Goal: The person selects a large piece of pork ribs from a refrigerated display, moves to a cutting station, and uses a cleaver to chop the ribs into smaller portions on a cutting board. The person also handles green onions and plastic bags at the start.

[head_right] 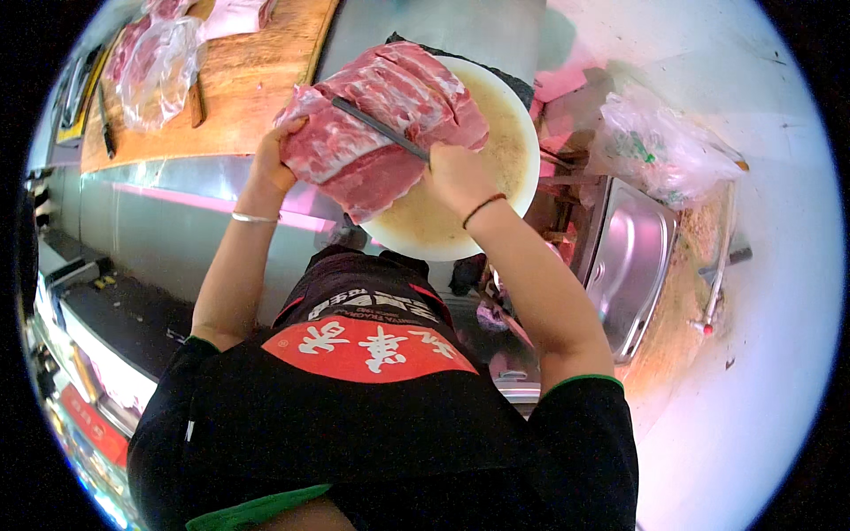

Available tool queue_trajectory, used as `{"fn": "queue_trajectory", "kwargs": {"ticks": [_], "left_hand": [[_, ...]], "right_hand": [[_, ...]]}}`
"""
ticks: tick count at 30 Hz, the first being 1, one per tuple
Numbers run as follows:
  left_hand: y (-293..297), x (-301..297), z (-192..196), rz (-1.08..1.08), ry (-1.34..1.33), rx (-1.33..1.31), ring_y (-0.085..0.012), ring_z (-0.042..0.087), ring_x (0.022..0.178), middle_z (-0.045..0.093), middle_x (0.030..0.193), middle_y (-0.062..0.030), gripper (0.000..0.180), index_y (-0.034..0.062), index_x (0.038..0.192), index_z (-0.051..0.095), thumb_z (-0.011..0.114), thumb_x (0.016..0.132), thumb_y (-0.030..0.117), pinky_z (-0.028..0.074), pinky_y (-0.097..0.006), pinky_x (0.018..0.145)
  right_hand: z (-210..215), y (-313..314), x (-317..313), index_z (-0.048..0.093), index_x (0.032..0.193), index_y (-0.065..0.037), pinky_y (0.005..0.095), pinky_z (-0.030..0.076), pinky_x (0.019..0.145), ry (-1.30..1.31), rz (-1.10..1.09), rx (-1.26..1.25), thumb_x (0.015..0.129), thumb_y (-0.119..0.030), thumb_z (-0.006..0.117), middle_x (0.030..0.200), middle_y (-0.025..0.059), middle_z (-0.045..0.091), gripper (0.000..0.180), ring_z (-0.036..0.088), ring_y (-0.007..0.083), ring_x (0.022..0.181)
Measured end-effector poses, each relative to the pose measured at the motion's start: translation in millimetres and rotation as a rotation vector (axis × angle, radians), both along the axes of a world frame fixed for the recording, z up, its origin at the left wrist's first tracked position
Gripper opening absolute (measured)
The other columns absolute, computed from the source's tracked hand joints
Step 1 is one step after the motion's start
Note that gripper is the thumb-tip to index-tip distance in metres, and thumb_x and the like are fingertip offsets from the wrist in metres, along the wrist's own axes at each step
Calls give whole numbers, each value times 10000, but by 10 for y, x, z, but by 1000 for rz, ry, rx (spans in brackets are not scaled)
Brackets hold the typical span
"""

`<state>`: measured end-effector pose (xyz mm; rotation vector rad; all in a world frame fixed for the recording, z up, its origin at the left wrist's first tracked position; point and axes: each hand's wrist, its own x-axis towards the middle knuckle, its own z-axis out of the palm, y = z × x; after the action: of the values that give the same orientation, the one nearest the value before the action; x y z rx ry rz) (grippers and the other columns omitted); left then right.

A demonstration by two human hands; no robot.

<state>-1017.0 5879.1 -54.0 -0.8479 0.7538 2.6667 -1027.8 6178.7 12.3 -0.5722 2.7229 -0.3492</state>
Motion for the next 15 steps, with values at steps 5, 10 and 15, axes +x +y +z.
{"fn": "queue_trajectory", "kwargs": {"ticks": [5, 10, 15], "left_hand": [[77, 247, 64, 28, 51, -29, -248, 628, 1078, 643, 1179, -115, 331, 10, 1210, 580, 614, 923, 170, 511, -395, 960], [540, 455, 85, -27, -84, -393, -236, 657, 1022, 666, 1134, -140, 377, -43, 1216, 571, 676, 866, 49, 540, -351, 874], [633, 457, -34, 102, -109, -512, -209, 689, 797, 698, 974, -110, 221, -33, 1048, 654, 690, 841, 34, 571, -311, 696]], "right_hand": [[310, 402, 182, 609, 853, 19, 516, 498, 711, -98, -5, 110, 831, -174, 615, 786, 244, 639, 194, 635, 435, 791], [-54, 490, 8, 624, 852, 33, 517, 501, 721, -40, 32, -20, 837, -200, 627, 786, 258, 640, 234, 635, 442, 790], [-207, 187, -132, 647, 848, 8, 524, 512, 707, -6, 13, -80, 872, -280, 598, 790, 245, 659, 293, 653, 428, 771]]}}
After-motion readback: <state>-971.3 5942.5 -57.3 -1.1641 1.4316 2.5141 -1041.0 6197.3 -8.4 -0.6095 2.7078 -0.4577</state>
